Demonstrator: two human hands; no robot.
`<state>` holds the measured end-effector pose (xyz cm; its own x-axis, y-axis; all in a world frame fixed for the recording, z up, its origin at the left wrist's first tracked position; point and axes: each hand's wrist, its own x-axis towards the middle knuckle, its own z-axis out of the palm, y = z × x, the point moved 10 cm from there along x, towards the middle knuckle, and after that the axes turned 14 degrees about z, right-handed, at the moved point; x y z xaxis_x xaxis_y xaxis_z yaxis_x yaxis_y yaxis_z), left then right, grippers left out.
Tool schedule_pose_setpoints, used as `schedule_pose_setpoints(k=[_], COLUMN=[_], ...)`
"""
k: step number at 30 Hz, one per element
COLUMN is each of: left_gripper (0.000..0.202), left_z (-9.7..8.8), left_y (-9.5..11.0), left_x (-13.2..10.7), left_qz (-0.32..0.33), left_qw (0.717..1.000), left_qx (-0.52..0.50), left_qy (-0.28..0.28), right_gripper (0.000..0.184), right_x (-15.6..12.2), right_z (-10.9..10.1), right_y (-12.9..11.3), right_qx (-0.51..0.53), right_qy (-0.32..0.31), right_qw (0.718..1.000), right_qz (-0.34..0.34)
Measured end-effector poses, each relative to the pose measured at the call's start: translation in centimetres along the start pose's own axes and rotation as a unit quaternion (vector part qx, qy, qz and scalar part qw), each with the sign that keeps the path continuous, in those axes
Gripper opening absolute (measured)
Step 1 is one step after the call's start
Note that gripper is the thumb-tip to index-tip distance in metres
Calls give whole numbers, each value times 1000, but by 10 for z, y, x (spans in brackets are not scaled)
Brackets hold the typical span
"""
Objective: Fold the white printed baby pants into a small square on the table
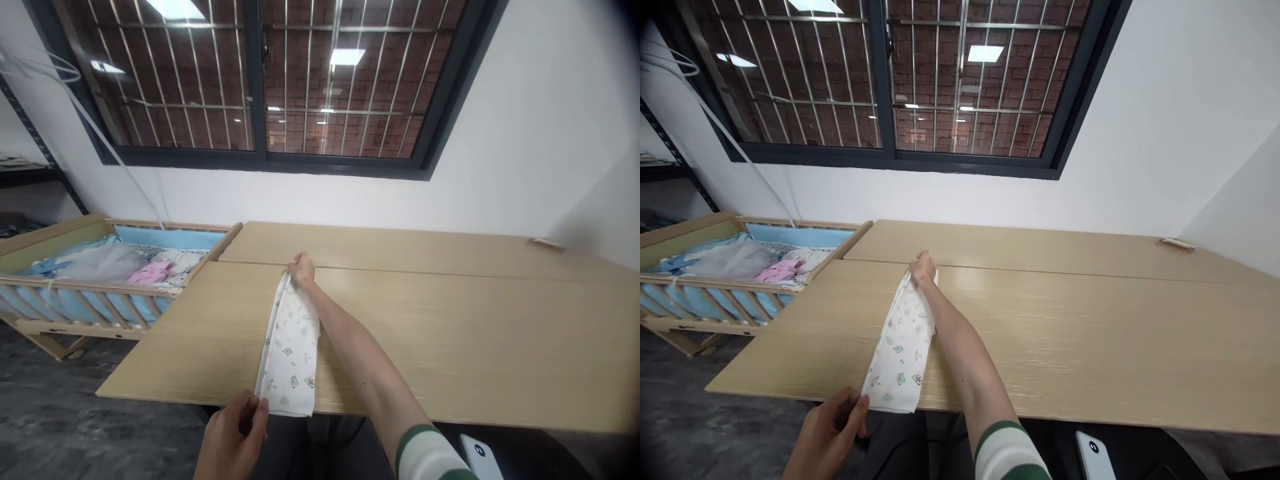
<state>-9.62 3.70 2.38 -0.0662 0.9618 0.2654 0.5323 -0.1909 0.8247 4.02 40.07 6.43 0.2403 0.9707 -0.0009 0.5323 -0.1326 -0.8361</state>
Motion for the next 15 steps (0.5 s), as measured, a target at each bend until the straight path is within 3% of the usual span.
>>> schedule_pose_setpoints(k=[5,8,10,12,15], left_gripper=[40,34,26,25,34], left_z=[0,-11,-23,-22,1], left_y=[-12,-8,11,40,72], left_x=[-6,-6,-8,-13,-22], left_qz=[16,35,94,200,337], left_qw=[993,963,925,888,857], left_qx=[114,268,362,397,377], left_qy=[-9,12,74,120,99], right_gripper=[21,16,16,20,38], right_x=[-17,-29,-43,-73,-155], right_z=[19,18,15,14,14], right_y=[-7,-17,-25,-37,-51], right_qx=[-57,-73,-78,-85,-104], right_qy=[-15,-34,-57,-110,-245], right_qw=[998,996,992,978,910], right_qz=[-15,-44,-77,-153,-317])
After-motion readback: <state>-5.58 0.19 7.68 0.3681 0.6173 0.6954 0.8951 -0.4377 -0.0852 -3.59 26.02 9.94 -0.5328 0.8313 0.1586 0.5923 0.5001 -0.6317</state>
